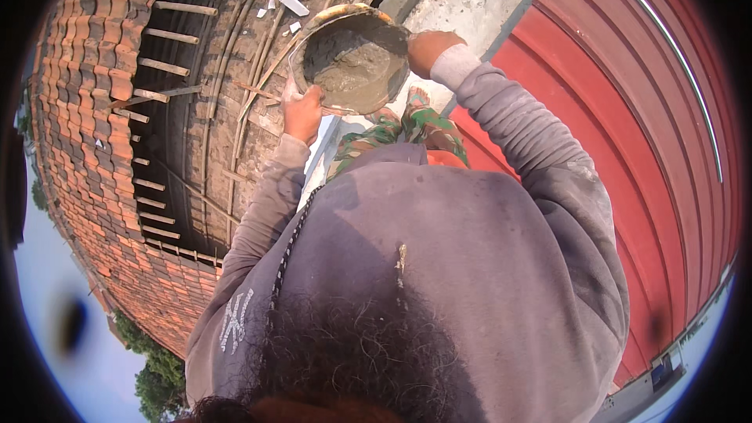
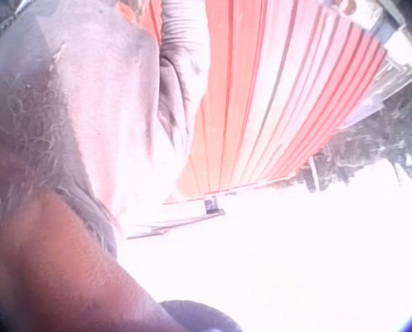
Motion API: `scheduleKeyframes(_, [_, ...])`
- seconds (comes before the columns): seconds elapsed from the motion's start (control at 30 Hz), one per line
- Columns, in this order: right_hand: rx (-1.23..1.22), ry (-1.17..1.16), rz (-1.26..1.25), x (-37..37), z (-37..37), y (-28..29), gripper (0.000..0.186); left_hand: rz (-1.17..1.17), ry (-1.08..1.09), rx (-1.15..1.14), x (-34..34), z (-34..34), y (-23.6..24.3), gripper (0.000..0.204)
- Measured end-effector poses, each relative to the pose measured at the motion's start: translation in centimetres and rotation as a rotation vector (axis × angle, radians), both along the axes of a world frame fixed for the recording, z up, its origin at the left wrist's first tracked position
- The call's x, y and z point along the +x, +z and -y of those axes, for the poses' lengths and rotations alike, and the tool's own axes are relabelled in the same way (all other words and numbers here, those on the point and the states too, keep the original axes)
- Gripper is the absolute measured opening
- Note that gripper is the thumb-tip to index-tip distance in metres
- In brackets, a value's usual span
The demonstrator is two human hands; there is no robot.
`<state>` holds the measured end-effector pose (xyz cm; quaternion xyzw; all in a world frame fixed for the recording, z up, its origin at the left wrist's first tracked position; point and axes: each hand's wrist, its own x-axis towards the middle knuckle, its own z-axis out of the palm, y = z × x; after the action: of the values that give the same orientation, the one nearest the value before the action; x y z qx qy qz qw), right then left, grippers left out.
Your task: The person applies cement mortar to a gap along a concrete roof ledge using a trowel. The person takes cement from a bucket and smooths it onto the surface.
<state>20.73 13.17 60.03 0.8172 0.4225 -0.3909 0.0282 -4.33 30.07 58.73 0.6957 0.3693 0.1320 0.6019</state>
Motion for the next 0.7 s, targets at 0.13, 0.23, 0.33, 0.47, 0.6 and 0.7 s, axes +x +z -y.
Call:
scheduleKeyframes(0.13, [-0.219, -0.254, -0.542, 2.1, 0.0, -3.6, 0.037, 0.087, -0.088, 0.211, 2.1, 0.1, 0.3, 0.037])
scheduleKeyframes(0.23, [-0.108, -0.359, -0.705, 2.2, 3.1, -6.7, 0.043, -0.005, -0.168, 0.256, 1.9, -1.0, -1.8, 0.033])
scheduleKeyframes(0.33, [-0.01, -0.359, -0.683, 1.7, 5.5, -8.6, 0.046, -0.124, -0.127, 0.148, 0.4, -1.9, -5.5, 0.021])
scheduleKeyframes(0.47, [0.373, -0.239, -0.447, 1.1, 5.3, -13.8, 0.046, -0.29, -0.232, 0.306, -0.4, -3.2, -11.0, 0.015])
scheduleKeyframes(0.6, [0.419, -0.242, -0.411, 1.0, 3.6, -18.2, 0.045, -0.137, -0.154, 0.222, -1.8, -5.6, -18.9, 0.014])
scheduleKeyframes(0.7, [0.415, -0.303, -0.513, 0.9, 2.0, -21.6, 0.047, -0.044, -0.041, -0.022, 0.5, -5.6, -18.9, 0.013])
